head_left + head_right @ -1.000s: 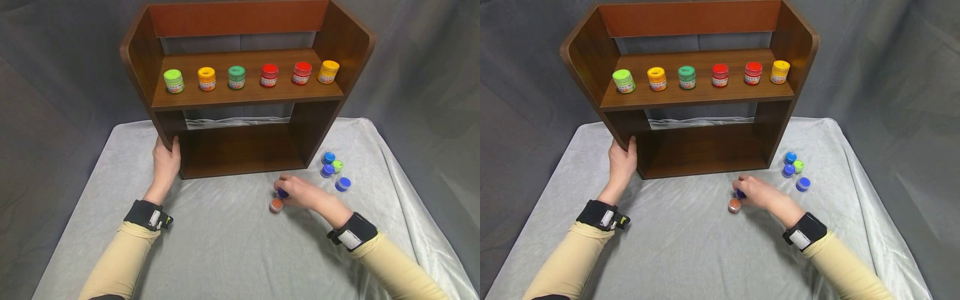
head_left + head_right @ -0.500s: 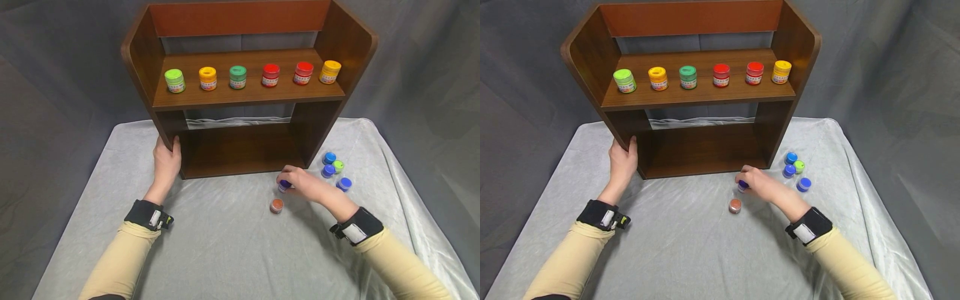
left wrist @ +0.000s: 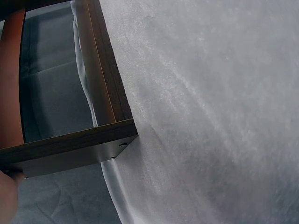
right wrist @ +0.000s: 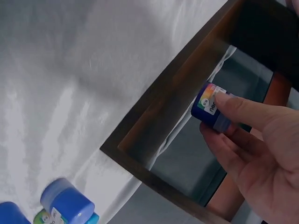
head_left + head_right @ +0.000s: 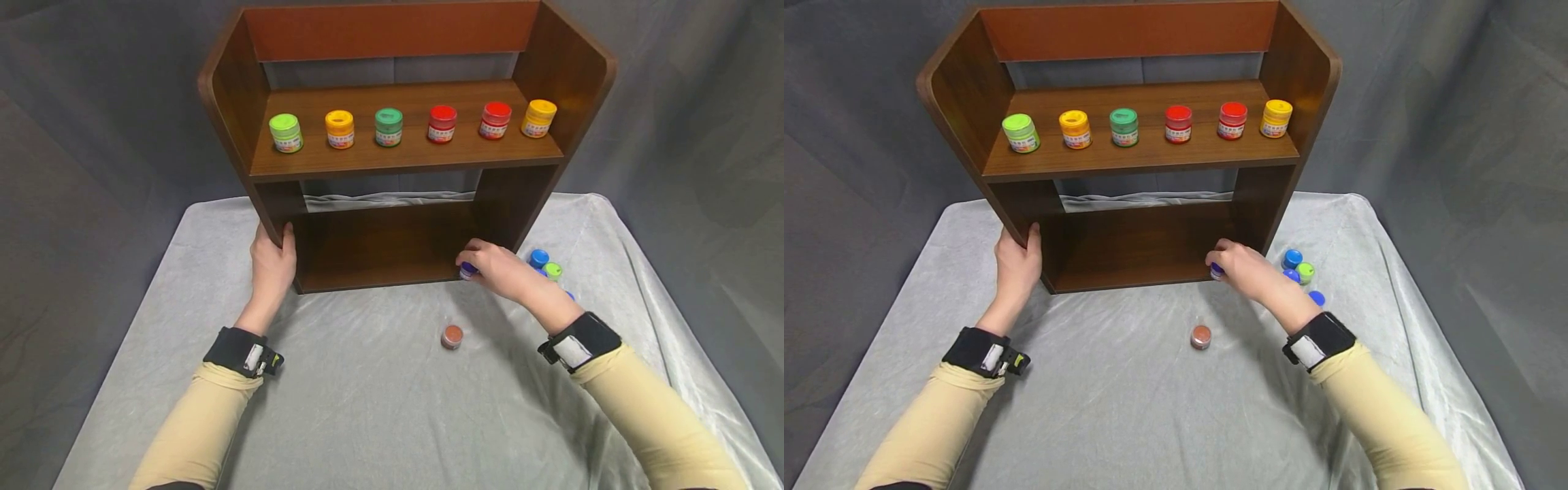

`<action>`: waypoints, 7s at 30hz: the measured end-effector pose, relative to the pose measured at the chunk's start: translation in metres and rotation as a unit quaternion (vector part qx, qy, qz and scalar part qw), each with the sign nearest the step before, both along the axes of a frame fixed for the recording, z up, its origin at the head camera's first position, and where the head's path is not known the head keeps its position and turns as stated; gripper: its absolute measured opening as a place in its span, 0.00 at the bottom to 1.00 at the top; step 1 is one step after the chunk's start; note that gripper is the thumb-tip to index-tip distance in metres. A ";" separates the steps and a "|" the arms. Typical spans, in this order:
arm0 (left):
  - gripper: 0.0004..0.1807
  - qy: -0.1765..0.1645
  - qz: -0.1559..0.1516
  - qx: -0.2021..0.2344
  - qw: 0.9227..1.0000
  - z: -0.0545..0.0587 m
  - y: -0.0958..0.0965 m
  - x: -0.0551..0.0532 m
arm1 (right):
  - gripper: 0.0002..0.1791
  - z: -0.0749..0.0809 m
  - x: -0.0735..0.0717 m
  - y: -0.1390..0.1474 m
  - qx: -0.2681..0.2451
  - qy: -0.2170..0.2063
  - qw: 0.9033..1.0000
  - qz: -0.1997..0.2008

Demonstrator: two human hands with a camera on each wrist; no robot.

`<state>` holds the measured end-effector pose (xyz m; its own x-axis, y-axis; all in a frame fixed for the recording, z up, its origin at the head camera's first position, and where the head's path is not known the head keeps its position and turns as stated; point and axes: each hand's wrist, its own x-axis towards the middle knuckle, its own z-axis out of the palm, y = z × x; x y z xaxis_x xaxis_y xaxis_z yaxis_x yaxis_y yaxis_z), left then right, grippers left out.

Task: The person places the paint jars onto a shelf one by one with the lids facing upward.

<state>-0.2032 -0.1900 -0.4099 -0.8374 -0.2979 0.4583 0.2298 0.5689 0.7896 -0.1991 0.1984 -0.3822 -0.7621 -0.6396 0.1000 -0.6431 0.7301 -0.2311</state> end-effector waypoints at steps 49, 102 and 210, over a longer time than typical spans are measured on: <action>0.20 0.002 0.007 0.001 1.000 -0.001 -0.001 0.000 | 0.08 -0.024 -0.085 -0.006 0.243 0.077 0.960 -0.118; 0.19 0.004 0.009 -0.004 1.000 0.000 0.001 0.002 | 0.10 -0.002 -0.010 -0.008 -0.037 -0.071 0.997 0.022; 0.20 0.012 0.005 0.012 1.000 -0.004 0.000 0.001 | 0.14 -0.036 -0.080 -0.025 -0.100 -0.025 0.981 -0.163</action>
<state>-0.2019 -0.1896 -0.4138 -0.8235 -0.3169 0.4706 0.2430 0.5526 0.7972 -0.2790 0.1736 -0.4182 -0.9299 -0.3332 0.1556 -0.3676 0.8318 -0.4160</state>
